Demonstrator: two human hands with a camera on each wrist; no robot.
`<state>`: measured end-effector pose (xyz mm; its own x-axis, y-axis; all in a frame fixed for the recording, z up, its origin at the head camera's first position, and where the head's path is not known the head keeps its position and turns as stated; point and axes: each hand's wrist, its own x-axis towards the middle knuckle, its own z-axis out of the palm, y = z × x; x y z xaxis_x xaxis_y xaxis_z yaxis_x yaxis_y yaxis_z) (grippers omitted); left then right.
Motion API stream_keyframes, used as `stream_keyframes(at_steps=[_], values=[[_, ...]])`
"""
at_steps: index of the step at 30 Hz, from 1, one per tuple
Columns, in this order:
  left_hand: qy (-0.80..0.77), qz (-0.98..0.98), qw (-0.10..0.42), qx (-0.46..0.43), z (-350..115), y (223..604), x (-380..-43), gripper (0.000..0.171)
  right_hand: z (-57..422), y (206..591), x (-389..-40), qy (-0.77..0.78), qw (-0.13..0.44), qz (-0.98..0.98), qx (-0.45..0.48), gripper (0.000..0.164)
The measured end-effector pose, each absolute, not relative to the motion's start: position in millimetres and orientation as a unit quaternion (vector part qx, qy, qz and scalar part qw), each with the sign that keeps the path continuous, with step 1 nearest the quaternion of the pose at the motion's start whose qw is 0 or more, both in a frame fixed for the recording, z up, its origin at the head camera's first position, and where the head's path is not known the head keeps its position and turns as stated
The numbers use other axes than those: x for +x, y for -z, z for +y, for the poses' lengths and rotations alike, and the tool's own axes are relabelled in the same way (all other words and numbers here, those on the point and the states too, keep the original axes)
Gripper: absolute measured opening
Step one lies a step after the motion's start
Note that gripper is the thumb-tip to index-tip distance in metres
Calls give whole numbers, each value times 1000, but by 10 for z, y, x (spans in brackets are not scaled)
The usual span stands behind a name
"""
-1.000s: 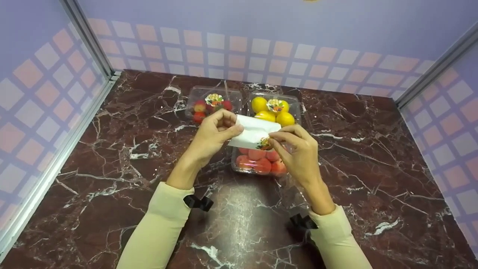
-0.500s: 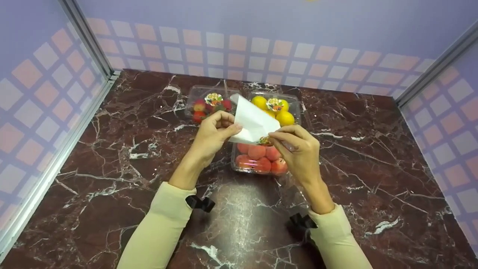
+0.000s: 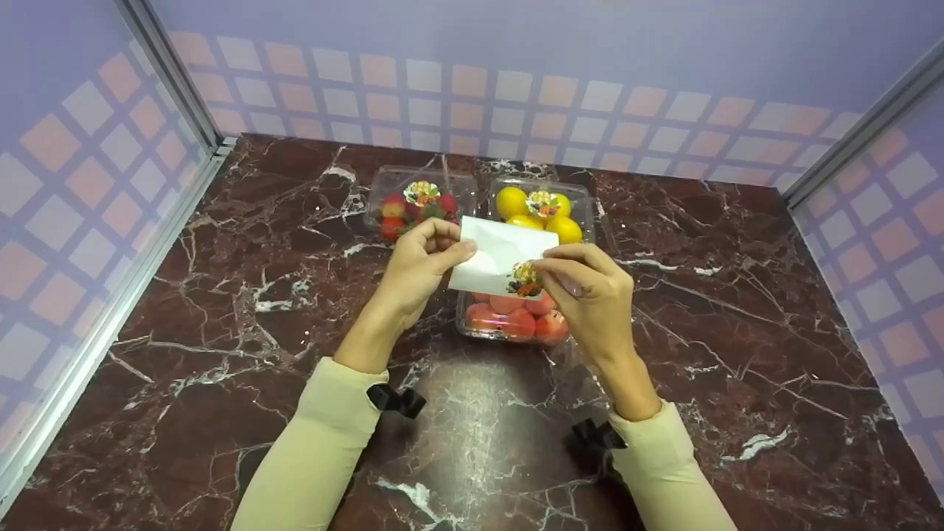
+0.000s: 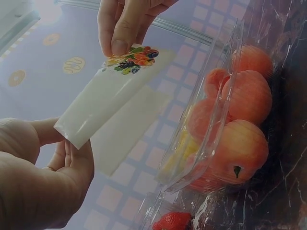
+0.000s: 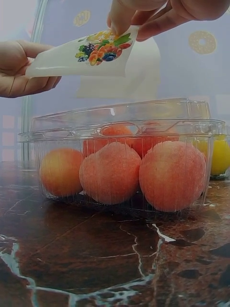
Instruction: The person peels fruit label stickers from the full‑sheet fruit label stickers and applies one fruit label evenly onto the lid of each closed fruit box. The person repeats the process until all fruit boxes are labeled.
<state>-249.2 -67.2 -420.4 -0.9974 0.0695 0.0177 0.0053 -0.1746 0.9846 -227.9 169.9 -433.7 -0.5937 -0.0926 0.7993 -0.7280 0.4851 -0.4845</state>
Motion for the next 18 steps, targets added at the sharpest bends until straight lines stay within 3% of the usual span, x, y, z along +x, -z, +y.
stream_keyframes(at_steps=[18], values=[[-769, 638, 24, 28, -671, 4205, -2486, 14, 1713, 4339, -2292, -428, 367, -774, 287, 15]])
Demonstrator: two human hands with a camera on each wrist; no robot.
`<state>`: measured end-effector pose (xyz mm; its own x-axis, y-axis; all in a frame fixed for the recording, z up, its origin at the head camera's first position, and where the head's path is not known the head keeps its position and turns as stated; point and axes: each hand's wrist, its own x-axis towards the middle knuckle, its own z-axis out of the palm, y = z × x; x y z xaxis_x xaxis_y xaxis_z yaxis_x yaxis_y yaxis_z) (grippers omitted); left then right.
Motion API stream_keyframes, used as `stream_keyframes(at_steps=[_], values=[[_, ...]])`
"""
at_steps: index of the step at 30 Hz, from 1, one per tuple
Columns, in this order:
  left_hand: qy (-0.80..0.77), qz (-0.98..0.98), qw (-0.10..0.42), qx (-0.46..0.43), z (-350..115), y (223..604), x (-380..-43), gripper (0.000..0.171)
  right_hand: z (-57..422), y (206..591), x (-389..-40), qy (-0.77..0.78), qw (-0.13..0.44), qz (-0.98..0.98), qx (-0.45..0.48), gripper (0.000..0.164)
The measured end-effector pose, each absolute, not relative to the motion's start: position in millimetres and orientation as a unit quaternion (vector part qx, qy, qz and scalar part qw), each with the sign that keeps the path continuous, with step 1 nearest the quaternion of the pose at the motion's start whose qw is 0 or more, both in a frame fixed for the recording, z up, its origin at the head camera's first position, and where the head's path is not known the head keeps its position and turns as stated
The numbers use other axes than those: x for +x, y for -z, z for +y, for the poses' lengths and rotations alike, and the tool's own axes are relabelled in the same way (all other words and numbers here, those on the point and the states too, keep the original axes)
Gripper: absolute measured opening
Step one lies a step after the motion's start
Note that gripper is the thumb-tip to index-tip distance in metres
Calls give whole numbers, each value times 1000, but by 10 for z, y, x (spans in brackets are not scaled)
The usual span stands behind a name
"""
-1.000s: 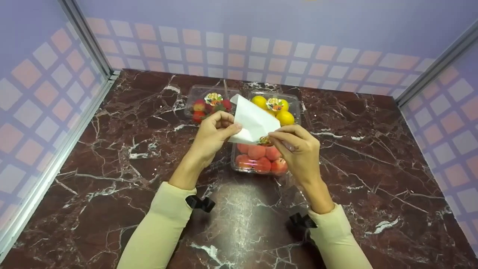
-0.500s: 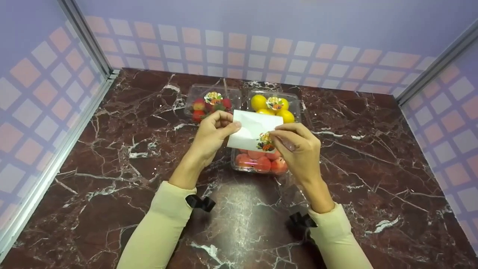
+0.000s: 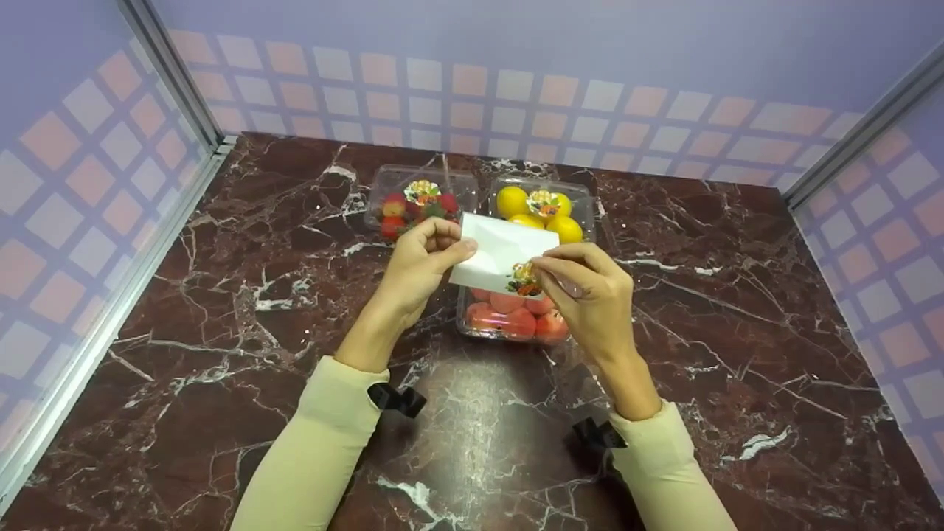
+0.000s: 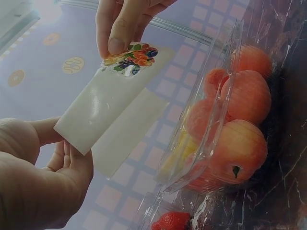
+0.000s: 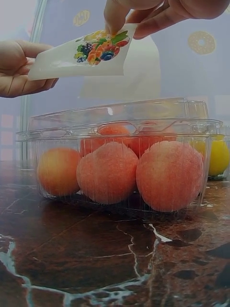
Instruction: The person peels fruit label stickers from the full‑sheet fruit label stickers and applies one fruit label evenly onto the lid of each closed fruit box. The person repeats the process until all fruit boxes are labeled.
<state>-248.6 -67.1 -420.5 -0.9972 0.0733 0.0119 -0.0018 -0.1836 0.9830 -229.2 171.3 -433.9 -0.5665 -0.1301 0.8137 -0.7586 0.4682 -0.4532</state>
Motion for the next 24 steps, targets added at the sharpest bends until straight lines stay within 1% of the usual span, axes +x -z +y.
stream_keyframes(at_steps=[18, 24], values=[[-766, 642, 22, 17, -663, 4218, -2492, 13, 1719, 4342, -2286, -426, 366, -775, 289, 16], [-764, 645, 15, 14, -640, 4210, -2483, 14, 1705, 4358, -2291, -412, 376, -781, 279, 14]])
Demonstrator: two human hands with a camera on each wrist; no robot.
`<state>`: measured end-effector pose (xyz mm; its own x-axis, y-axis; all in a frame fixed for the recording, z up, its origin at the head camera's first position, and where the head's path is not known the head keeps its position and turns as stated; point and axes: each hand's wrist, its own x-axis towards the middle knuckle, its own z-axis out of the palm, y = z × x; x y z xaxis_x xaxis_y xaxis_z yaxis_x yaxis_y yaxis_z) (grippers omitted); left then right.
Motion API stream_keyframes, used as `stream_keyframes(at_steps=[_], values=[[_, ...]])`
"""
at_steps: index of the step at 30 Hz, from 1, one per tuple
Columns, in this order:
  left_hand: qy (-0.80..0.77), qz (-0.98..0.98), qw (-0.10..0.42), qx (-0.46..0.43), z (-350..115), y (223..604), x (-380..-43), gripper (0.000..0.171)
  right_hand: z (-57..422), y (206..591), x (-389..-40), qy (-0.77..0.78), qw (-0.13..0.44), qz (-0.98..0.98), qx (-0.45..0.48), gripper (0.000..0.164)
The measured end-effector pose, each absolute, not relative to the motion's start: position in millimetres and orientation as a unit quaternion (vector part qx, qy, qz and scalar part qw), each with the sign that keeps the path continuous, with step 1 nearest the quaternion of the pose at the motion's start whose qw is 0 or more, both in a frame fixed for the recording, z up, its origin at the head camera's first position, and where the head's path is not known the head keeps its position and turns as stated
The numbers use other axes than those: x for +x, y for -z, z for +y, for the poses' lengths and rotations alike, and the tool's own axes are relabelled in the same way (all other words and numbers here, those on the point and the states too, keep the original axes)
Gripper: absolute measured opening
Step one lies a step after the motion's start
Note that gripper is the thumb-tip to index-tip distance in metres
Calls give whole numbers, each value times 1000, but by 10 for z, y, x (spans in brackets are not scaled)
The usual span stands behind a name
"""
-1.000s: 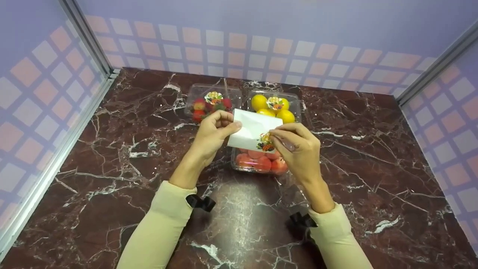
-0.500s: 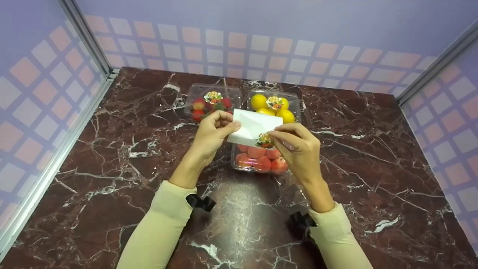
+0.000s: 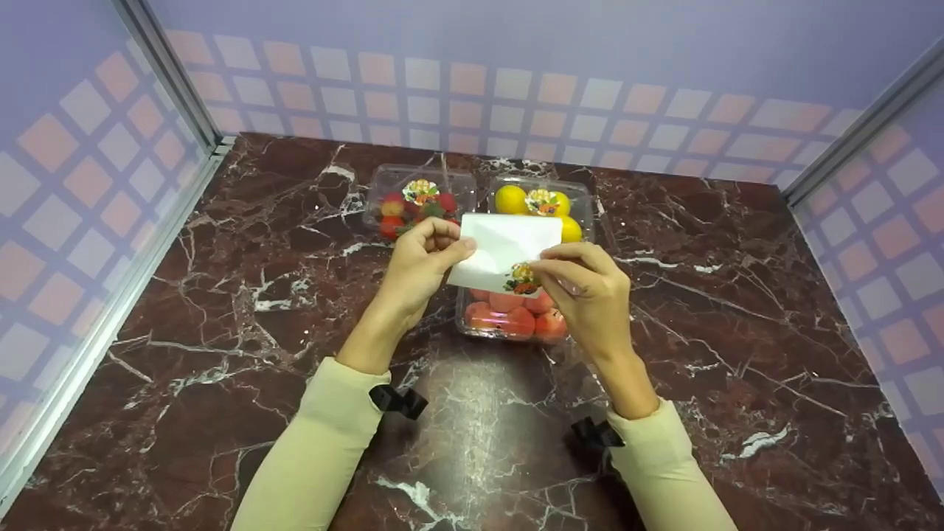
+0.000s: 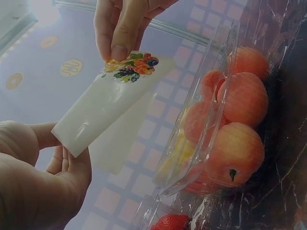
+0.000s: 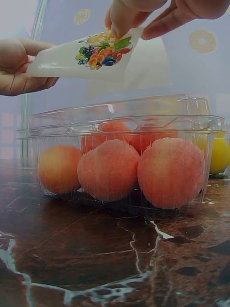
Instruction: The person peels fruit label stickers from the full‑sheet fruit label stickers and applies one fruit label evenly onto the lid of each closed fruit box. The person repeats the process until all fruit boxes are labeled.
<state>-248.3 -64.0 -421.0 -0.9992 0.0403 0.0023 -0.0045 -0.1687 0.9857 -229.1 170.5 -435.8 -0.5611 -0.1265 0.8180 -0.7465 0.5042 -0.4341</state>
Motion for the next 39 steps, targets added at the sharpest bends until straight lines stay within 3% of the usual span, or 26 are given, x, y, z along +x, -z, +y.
stream_keyframes(at_steps=[24, 39], values=[[-741, 670, -50, 1, -579, 4220, -2472, 13, 1695, 4362, -2284, -378, 380, -798, 276, 6], [-624, 758, -174, 77, -558, 4188, -2420, 18, 1709, 4367, -2283, -367, 347, -824, 258, 13]])
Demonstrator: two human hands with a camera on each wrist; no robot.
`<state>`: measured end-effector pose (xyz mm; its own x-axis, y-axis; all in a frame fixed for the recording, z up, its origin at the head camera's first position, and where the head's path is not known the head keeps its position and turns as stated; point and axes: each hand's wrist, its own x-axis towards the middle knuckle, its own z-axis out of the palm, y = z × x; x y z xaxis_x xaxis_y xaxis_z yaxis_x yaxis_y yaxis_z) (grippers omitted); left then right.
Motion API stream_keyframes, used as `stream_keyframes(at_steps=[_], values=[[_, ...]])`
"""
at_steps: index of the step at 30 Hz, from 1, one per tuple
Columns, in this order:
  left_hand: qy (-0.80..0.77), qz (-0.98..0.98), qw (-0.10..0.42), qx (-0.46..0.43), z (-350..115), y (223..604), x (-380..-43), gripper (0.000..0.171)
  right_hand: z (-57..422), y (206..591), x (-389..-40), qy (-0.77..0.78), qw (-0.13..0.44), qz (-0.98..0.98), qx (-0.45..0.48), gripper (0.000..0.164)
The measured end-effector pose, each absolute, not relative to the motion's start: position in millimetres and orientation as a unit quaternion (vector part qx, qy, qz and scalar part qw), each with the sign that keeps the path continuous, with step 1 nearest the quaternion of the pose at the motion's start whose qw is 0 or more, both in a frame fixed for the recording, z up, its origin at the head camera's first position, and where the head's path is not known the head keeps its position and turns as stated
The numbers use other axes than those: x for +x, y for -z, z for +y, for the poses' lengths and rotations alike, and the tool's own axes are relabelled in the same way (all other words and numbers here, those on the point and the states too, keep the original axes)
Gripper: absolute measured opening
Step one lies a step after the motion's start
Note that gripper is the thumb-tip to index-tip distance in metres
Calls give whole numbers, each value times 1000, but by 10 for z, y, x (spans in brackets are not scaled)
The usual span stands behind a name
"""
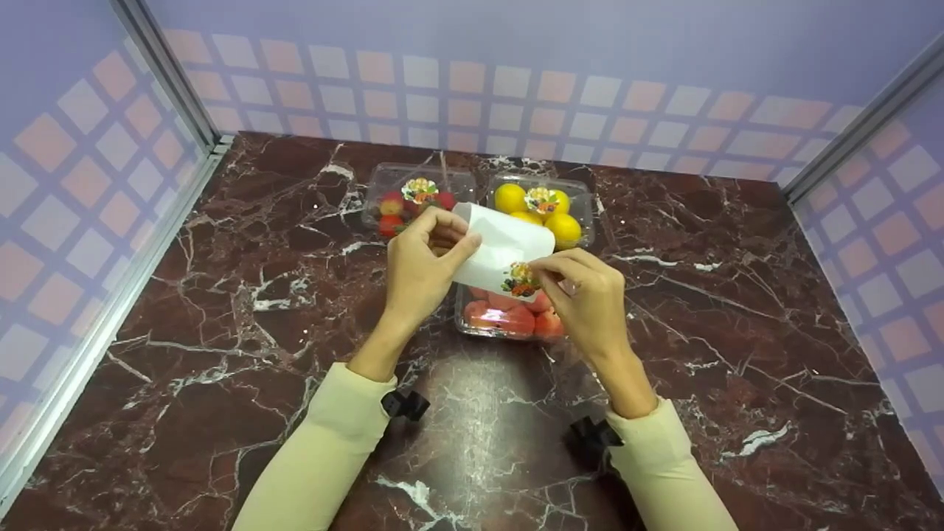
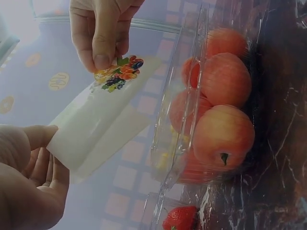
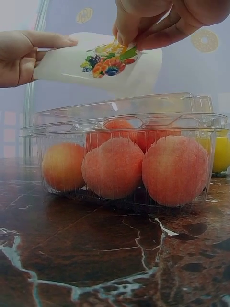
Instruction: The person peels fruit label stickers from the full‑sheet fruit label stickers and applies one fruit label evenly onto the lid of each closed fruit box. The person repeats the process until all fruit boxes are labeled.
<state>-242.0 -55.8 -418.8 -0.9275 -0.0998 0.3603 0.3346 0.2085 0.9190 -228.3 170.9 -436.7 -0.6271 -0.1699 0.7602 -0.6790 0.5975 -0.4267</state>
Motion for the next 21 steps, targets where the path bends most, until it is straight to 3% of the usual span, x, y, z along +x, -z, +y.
stream_keyframes(at_steps=[11, 21], values=[[593, -771, 188, -133, -547, 4160, -2384, 18, 1730, 4375, -2289, -353, 344, -832, 253, 11], [628, -751, 188, -75, -578, 4190, -2436, 16, 1706, 4369, -2291, -355, 355, -811, 299, 7]])
